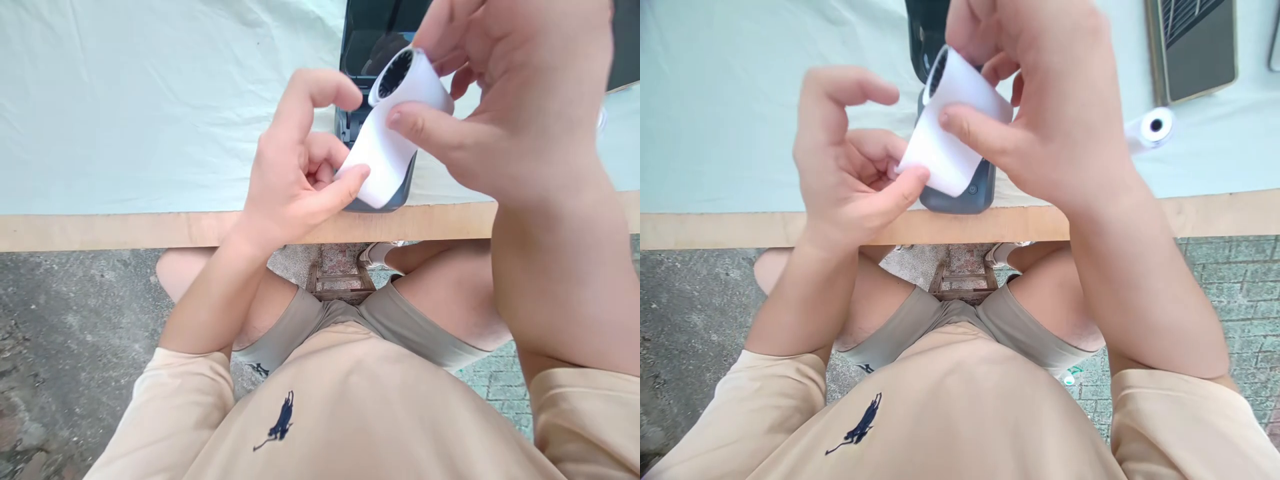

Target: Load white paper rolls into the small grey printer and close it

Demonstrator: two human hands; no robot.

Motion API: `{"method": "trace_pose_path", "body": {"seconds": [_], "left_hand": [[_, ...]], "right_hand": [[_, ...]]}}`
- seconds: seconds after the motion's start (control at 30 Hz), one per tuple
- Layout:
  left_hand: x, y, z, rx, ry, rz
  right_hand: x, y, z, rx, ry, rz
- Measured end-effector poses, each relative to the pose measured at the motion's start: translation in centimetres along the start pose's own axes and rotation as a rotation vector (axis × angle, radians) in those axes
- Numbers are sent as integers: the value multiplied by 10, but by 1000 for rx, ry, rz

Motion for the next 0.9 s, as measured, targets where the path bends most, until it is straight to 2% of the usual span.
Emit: {"method": "trace_pose_path", "body": {"seconds": [0.07, 0.2, 0.3, 0.4, 0.47, 0.53, 0.6, 0.67, 0.7, 0.8, 0.83, 0.9], "left_hand": [[-7, 0, 14, -9, -48, -85], [-24, 0, 30, -51, -305, -31], [-19, 4, 22, -40, -376, -27], [-10, 11, 9, 108, -234, -87], [-5, 16, -5, 129, -200, -119], [-3, 19, -12, 132, -180, -142], [0, 20, -9, 148, -162, -158], [4, 20, 4, 182, -144, -165], [6, 19, 13, 204, -135, -162], [11, 15, 37, 263, -108, -133], [12, 13, 42, 276, -114, -138], [12, 9, 45, 285, -151, -176]], "right_hand": [[-2, 2, 7, 102, -238, -7], [-18, 10, 6, 80, -496, 135], [-28, 14, 7, 54, -608, 204], [-33, 18, 7, -1, -657, 216], [-33, 19, 2, -69, -673, 220], [-33, 20, -2, -52, -640, 218], [-30, 17, 1, 97, -531, 170], [-21, 8, 2, 237, -414, 55], [-14, 4, -2, 248, -366, -19], [2, -11, -28, 82, -244, -188], [3, -14, -38, 6, -188, -190], [-4, -20, -56, -133, -89, -107]]}}
Point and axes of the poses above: each hand's wrist, its own y-axis towards the middle knuckle, its own x-axis out of the back of the hand, z = x × y, the point moved 7 cm from there along y, towards the middle knuckle, and after that the axes turned 5 degrees about -z, right-handed, at the moved point
